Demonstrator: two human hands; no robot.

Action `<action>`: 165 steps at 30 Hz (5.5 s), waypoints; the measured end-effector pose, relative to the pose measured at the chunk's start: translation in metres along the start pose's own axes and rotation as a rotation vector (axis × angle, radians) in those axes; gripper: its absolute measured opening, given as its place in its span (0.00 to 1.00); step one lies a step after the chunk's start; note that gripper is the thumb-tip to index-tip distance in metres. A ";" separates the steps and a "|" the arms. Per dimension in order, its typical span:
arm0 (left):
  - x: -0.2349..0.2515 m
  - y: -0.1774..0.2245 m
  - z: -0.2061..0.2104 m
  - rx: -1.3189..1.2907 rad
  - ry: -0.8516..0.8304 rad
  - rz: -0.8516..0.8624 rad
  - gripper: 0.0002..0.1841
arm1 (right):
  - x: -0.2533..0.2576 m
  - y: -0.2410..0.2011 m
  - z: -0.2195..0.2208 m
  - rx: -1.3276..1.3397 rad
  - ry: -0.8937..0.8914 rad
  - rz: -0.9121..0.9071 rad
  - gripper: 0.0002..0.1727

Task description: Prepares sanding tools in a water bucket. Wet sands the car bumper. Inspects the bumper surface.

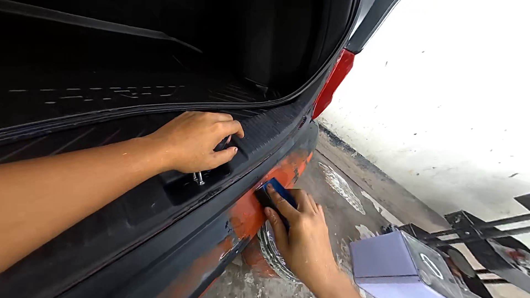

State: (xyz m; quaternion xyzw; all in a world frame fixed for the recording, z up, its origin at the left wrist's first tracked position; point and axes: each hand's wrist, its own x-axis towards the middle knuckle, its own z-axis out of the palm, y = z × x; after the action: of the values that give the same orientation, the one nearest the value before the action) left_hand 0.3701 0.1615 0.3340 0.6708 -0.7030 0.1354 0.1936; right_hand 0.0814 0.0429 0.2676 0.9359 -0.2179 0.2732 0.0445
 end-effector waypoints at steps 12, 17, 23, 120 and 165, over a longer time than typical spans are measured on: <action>-0.002 -0.001 0.001 -0.015 0.010 0.014 0.19 | 0.007 0.021 0.007 -0.052 0.001 0.047 0.21; -0.001 0.000 -0.001 -0.016 0.043 0.040 0.19 | 0.006 -0.005 0.002 -0.049 -0.022 0.144 0.22; -0.002 0.000 0.000 -0.037 0.016 0.067 0.18 | 0.010 0.019 0.007 -0.047 -0.022 0.119 0.22; -0.005 -0.002 0.000 -0.023 0.008 0.110 0.18 | 0.012 0.030 0.012 -0.042 -0.036 0.174 0.20; -0.004 0.000 -0.001 -0.009 0.015 0.095 0.18 | 0.020 0.010 0.010 -0.126 -0.030 0.298 0.21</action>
State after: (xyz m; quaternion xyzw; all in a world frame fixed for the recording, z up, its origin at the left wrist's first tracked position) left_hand 0.3701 0.1656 0.3333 0.6348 -0.7331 0.1466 0.1953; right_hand 0.0974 0.0246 0.2696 0.8926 -0.3714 0.2487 0.0588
